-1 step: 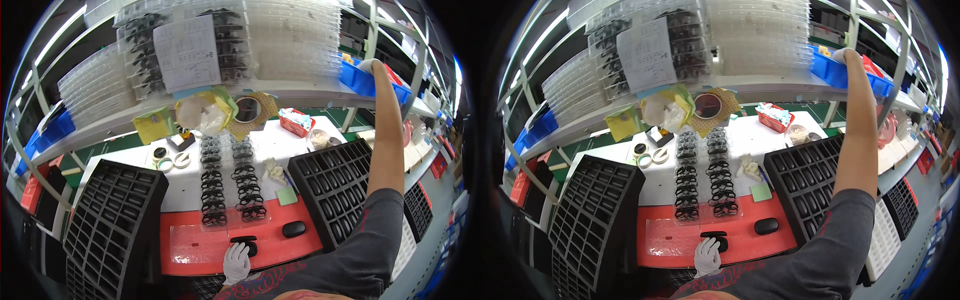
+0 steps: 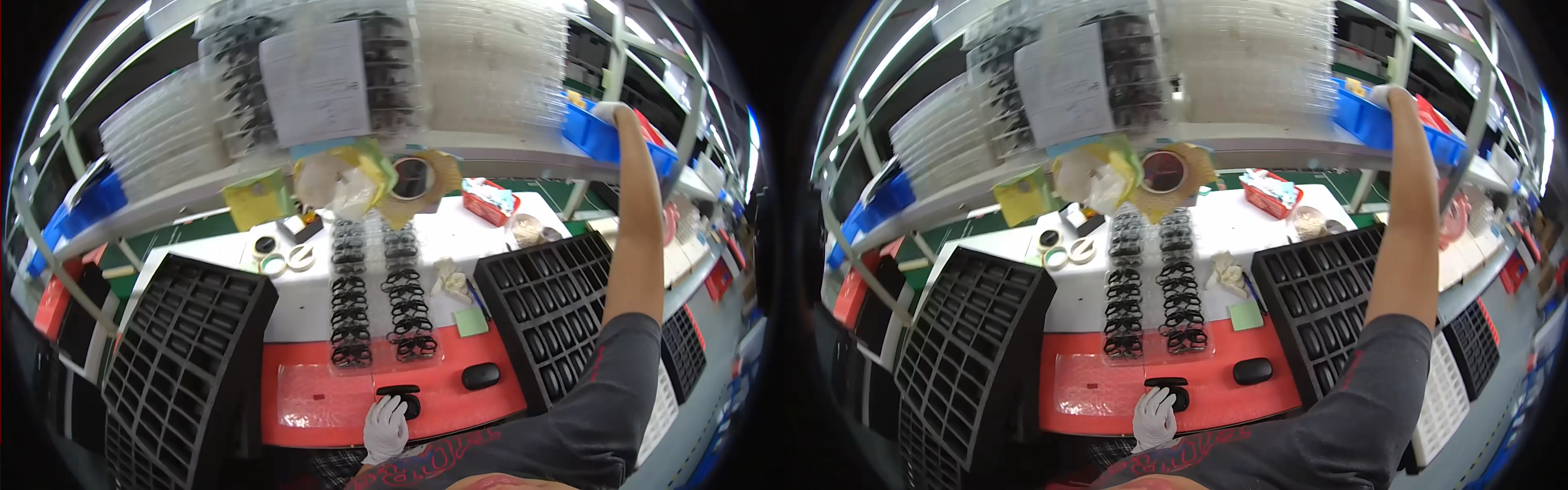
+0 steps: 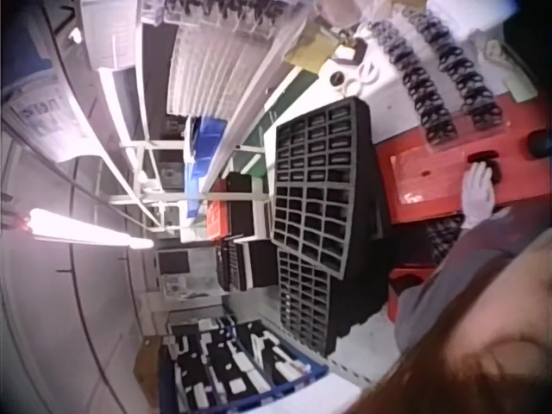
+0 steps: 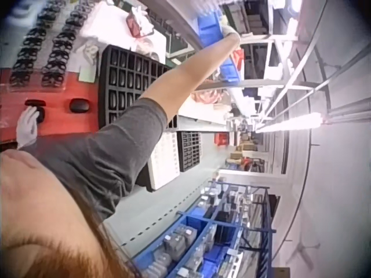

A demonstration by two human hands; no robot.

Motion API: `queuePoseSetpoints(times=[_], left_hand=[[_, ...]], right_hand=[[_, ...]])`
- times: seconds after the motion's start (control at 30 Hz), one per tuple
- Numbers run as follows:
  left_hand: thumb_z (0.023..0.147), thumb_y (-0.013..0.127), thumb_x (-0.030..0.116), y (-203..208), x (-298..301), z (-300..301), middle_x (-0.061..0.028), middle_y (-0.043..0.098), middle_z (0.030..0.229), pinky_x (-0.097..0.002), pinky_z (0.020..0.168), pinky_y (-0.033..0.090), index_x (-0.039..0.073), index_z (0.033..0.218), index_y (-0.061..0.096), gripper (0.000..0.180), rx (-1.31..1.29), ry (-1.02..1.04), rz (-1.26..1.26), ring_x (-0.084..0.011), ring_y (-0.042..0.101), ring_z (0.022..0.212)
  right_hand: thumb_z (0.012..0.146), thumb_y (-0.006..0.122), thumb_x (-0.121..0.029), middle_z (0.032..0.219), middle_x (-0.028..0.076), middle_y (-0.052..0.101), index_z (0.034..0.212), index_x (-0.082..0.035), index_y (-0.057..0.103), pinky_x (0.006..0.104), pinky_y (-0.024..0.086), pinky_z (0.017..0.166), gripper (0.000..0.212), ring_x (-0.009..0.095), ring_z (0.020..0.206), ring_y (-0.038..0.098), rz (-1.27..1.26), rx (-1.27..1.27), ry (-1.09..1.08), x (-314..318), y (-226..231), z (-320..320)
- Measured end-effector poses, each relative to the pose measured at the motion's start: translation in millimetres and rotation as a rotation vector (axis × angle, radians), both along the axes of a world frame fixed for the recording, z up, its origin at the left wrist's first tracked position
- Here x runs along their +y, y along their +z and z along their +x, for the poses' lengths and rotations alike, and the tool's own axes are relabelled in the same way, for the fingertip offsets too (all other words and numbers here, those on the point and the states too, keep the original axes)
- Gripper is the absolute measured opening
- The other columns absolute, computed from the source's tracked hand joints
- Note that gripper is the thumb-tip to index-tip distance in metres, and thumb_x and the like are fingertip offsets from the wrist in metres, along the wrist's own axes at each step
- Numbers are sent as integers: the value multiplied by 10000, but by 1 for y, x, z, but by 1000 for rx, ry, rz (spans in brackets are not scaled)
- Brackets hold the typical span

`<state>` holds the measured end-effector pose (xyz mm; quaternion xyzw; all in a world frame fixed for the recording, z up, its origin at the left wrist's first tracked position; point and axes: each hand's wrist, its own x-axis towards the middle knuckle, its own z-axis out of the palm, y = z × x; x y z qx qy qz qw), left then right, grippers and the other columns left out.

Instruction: Assembling electronic components into trays and inspecting them at a factory workstation.

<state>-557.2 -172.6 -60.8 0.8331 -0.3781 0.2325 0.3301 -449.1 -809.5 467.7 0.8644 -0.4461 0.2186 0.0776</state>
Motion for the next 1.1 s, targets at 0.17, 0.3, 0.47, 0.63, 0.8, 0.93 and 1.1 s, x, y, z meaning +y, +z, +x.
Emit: queuePoseSetpoints(times=[0.17,0.3,0.47,0.63,0.8,0.93,1.1], left_hand=[[804,686,79,-4,10,5,-88,637,1273,-497,1019,493,110,1194,656,392,30,6,-28,-316,590,1214],[823,661,93,5,11,7,-96,636,1271,-493,1031,490,97,1196,653,373,33,-8,-35,-316,596,1211],[815,669,87,4,6,13,-92,637,1269,-487,1036,488,81,1199,652,385,24,-60,-25,-310,598,1211],[819,685,82,1,12,6,-84,643,1272,-500,994,494,105,1212,658,395,32,-25,-12,-312,599,1204],[788,696,74,-1,3,4,-69,650,1269,-501,993,500,132,1172,676,389,-42,-16,-4,-316,612,1188],[792,694,66,-2,5,5,-65,659,1254,-497,984,504,136,1163,680,378,-30,12,-1,-317,622,1174],[799,693,70,-1,3,7,-62,663,1251,-500,992,497,134,1155,686,362,-22,-14,-3,-314,620,1179]], right_hand=[[850,675,-433,1375,180,618,1350,-45,611,426,493,1031,635,339,1250,615,-5,109,-39,-29,-3,29],[821,700,-461,1373,178,623,1342,-45,623,426,499,1025,672,334,1248,621,-10,158,-90,-47,2,30],[784,731,-497,1369,175,630,1333,-45,639,426,507,1018,718,328,1245,629,-19,191,-147,-55,10,8],[747,761,-533,1366,171,637,1324,-44,654,426,515,1010,764,322,1242,636,47,151,-148,-43,-2,-3],[642,816,-529,1246,174,705,1222,-4,707,398,521,983,790,314,1170,676,93,-238,-201,35,-5,-22],[646,836,-507,1189,232,713,1135,29,730,397,530,919,734,313,1091,702,90,-392,-50,63,-5,-35],[652,886,-465,1254,227,684,1279,28,635,403,533,970,836,335,1159,674,105,-714,-202,25,-7,-53]])
